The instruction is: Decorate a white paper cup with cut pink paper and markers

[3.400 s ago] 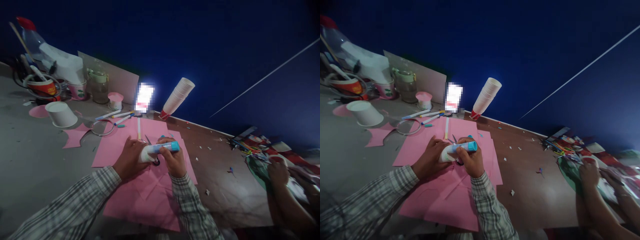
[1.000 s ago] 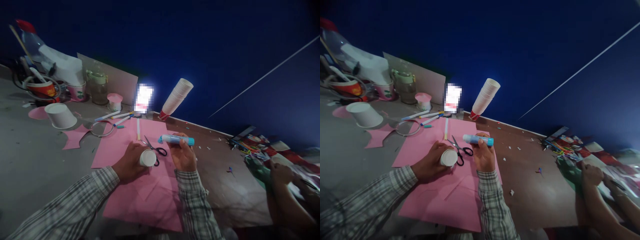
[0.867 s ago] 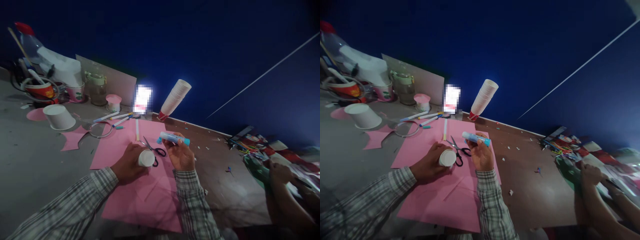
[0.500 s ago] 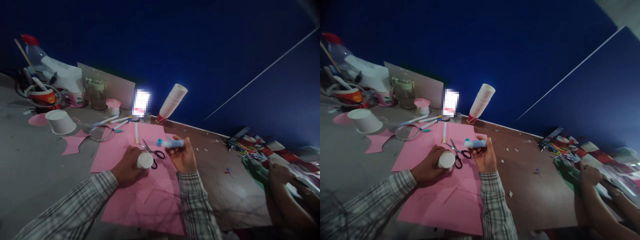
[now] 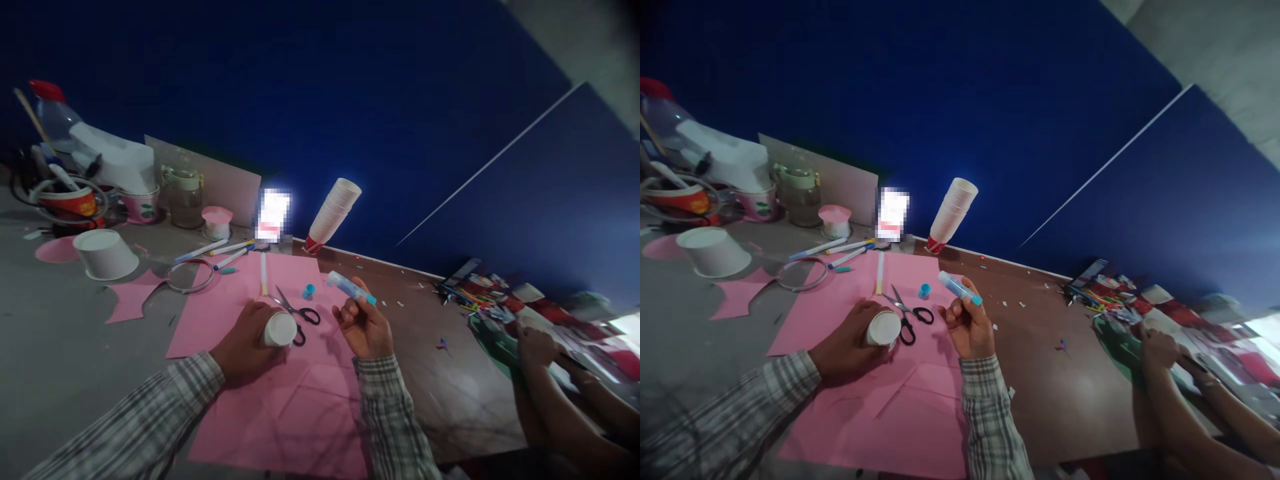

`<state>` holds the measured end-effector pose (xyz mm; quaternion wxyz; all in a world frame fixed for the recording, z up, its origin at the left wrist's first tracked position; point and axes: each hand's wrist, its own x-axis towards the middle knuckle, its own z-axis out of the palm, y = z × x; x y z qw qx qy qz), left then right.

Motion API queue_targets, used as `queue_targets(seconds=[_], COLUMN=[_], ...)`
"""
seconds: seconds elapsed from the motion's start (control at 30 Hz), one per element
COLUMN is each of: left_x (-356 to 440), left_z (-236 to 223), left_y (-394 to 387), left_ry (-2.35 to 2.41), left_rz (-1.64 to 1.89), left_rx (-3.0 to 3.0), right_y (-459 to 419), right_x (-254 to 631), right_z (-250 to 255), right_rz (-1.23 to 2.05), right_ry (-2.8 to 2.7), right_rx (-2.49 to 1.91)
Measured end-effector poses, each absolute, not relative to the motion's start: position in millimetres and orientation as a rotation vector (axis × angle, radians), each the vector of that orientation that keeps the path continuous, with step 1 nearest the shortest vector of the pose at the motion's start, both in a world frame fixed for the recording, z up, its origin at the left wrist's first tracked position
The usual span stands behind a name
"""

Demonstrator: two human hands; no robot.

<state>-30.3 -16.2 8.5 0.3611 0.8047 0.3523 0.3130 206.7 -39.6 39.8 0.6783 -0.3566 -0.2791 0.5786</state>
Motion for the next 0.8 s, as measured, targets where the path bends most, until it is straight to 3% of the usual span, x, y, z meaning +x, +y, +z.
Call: queue_targets(seconds=[0.23, 0.8], left_x=[-30.3, -30.4], left_z=[7.7, 5.1], left_y=[-15.1, -13.7], left_ry=[0.906, 0.883], left_rz=[0.794, 0.799], left_rx=[2.054, 2.041], right_y=[-41.9, -31.6], right_x=[201.4, 205.4], right_z=[40.3, 24.7], right_rz=[1.39, 1.18], right_ry=[-0.669, -1.053], right_rx=[-0.756, -1.064])
